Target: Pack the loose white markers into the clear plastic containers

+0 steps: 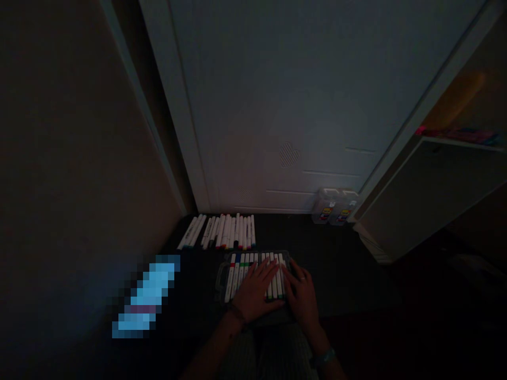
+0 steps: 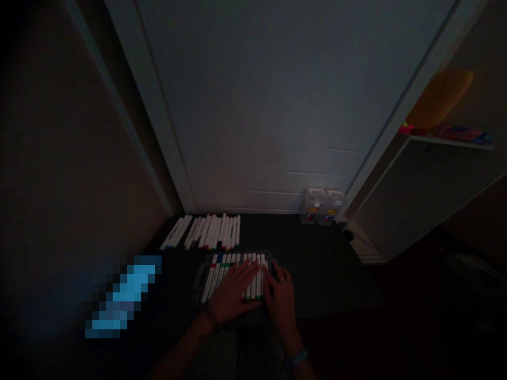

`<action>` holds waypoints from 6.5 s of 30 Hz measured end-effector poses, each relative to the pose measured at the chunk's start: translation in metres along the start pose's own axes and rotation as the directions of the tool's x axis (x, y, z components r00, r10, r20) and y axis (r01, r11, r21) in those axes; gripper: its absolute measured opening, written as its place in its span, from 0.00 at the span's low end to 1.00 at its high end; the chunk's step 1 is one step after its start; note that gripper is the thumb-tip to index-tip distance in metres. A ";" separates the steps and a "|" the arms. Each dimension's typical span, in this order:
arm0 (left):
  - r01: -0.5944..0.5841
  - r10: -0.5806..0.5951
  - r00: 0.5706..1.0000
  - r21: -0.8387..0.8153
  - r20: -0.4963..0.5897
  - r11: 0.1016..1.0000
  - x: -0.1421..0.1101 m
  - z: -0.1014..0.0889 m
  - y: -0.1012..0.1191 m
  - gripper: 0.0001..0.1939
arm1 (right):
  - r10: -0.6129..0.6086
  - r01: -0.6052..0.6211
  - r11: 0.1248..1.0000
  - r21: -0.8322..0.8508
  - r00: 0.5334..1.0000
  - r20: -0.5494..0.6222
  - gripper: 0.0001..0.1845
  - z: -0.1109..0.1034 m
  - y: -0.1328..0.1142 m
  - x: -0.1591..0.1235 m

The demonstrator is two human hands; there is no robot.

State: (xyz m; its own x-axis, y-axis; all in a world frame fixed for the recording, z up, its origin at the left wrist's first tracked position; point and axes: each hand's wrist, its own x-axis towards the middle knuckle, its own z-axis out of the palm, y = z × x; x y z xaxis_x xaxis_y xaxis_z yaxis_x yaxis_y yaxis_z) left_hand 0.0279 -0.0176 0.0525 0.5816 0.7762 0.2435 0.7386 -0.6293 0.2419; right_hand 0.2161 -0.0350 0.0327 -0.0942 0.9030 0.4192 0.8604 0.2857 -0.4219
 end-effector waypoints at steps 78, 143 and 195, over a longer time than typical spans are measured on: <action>-0.017 0.017 1.000 0.018 -0.009 1.000 0.000 0.000 -0.001 0.45 | 0.012 -0.012 1.000 0.022 1.000 0.003 0.24 0.001 -0.001 0.001; -0.020 0.020 0.999 0.004 -0.028 1.000 -0.002 0.002 -0.003 0.43 | 0.069 -0.062 0.987 0.150 0.997 -0.045 0.25 0.001 -0.001 0.002; -0.008 0.008 0.999 0.005 -0.033 1.000 -0.003 0.002 -0.002 0.39 | 0.039 -0.037 0.993 0.109 0.999 -0.016 0.22 0.000 0.000 0.001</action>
State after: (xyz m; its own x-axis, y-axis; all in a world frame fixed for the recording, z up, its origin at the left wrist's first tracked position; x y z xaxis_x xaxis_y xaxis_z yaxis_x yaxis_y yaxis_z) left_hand 0.0253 -0.0183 0.0497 0.5759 0.7697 0.2757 0.7359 -0.6349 0.2353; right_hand 0.2159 -0.0341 0.0329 -0.0525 0.9080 0.4157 0.8035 0.2856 -0.5223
